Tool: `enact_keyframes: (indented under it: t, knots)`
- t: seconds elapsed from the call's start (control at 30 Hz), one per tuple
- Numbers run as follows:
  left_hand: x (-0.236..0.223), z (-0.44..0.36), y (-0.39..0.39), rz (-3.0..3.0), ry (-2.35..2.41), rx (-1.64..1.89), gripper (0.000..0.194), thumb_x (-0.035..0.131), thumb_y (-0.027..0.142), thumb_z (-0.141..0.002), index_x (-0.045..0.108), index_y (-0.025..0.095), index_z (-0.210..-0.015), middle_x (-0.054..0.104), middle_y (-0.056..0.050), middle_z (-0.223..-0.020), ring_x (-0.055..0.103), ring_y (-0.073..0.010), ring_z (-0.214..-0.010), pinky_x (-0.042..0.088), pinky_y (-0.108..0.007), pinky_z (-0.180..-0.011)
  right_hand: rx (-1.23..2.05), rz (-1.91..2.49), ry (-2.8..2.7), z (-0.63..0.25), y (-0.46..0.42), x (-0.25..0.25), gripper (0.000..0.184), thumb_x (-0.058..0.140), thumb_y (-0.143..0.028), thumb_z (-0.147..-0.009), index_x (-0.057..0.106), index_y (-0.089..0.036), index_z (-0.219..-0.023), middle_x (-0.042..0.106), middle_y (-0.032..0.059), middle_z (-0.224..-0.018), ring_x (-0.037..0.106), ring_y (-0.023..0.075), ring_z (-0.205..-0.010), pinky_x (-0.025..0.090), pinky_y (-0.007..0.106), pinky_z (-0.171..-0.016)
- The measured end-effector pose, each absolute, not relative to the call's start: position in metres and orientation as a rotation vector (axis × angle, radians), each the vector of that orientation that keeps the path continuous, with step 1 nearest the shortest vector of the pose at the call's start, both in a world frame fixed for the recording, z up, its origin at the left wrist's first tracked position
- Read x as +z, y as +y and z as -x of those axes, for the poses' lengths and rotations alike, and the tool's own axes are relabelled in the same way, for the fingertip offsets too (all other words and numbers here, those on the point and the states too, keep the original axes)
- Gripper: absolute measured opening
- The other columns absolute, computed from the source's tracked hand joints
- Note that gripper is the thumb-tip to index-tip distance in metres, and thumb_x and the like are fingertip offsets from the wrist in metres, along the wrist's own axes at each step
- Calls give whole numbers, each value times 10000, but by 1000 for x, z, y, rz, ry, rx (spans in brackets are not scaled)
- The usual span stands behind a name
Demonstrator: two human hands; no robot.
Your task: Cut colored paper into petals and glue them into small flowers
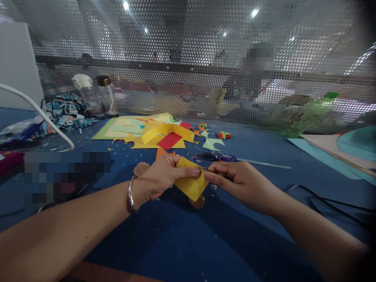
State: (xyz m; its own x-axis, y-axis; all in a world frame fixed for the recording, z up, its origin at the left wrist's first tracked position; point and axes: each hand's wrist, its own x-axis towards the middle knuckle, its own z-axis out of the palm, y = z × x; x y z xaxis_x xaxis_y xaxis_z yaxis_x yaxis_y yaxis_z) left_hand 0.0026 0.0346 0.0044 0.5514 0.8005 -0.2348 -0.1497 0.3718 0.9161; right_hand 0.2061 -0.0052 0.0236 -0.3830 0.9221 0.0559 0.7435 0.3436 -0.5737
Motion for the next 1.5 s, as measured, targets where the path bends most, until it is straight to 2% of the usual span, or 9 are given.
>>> enact_keyframes:
  t: [0.1,0.37,1.13,1.5]
  knots:
    - [3,-2,35,-1010,752,691,301,910,267,-554,739,116,-750,732,-33,-776,658,-121,-707,509,-244,-728,683,1471,-2239,-206,-5,24,457,448,-588,-934,643,-199,-793,582,-1,-694,468,130,-597,342,263,-526]
    - [1,-2,36,-1058,734,674,240,878,270,-619,746,131,-763,725,-30,-770,659,-115,-698,506,-245,-723,684,1469,-2229,-206,-6,25,457,464,-594,-924,646,-202,-777,562,-7,-655,450,125,-574,340,257,-514]
    - [-1,-3,33,-1030,725,620,322,914,328,-545,727,139,-728,739,-27,-758,678,-130,-705,513,-249,-729,698,1458,-2230,-203,-8,24,429,482,-577,-921,664,-206,-802,594,-1,-676,500,137,-602,361,263,-531]
    - [1,0,35,-1044,679,612,250,883,307,-620,738,149,-750,728,-19,-771,659,-111,-707,484,-239,-724,673,1459,-2225,-204,-7,23,459,454,-604,-922,654,-210,-795,593,1,-681,491,138,-596,359,265,-534]
